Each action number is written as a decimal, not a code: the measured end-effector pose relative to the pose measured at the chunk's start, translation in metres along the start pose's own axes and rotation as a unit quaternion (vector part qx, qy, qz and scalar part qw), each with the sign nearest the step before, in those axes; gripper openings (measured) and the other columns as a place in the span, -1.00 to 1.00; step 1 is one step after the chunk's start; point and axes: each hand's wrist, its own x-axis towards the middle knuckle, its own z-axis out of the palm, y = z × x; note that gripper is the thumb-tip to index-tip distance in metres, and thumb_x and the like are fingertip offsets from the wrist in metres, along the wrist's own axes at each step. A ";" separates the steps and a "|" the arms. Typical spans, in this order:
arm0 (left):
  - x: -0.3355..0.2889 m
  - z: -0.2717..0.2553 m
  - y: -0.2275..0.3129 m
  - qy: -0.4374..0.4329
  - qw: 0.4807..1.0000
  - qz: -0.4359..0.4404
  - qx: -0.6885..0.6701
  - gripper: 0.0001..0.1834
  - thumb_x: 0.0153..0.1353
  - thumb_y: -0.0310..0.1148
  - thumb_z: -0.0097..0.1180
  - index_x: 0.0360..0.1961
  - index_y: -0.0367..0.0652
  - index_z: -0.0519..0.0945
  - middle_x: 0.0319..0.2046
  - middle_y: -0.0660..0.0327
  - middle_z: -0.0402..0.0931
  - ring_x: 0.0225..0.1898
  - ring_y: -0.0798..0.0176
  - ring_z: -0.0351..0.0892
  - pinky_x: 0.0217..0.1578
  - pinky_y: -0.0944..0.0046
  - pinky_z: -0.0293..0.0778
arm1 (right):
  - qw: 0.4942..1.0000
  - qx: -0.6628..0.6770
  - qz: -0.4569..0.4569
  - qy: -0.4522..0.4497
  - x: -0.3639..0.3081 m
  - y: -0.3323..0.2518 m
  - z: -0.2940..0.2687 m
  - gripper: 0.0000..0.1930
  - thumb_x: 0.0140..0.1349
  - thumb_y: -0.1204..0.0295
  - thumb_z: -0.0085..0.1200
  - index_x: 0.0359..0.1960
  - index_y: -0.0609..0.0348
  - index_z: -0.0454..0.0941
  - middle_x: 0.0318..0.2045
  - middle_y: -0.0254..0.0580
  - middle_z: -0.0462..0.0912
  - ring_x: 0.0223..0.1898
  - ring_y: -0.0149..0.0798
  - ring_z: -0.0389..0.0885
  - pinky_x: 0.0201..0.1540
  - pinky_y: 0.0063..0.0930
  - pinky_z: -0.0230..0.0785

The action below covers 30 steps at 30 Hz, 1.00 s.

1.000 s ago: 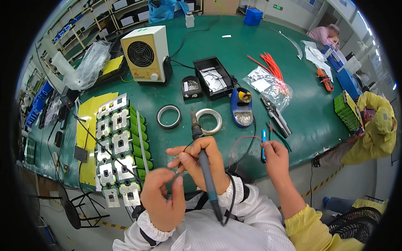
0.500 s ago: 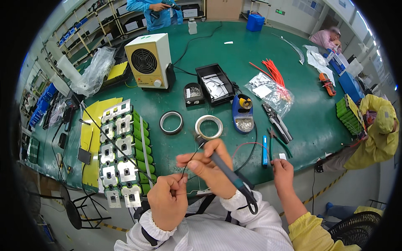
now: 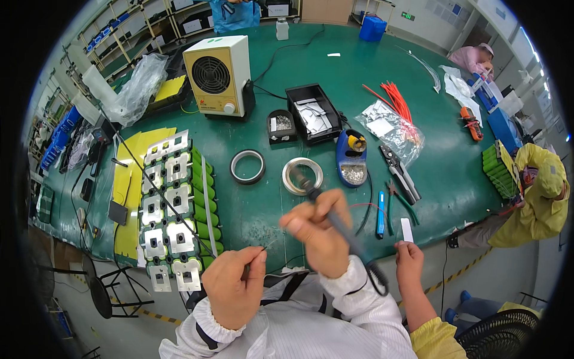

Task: Soldering wires to electronic components at a factory workbench.

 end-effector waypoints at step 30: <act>-0.003 0.008 -0.007 -0.006 0.984 0.150 0.092 -0.78 -0.08 -0.62 0.32 -0.34 -0.27 0.64 -0.47 0.21 0.52 -0.54 0.20 0.48 -0.54 0.26 0.39 | 0.930 -0.350 -0.013 -0.108 -0.015 -0.022 0.004 -0.68 0.23 0.61 0.29 -0.25 0.14 0.30 -0.48 -0.29 0.48 -0.48 -0.48 0.47 -0.39 -0.57 0.37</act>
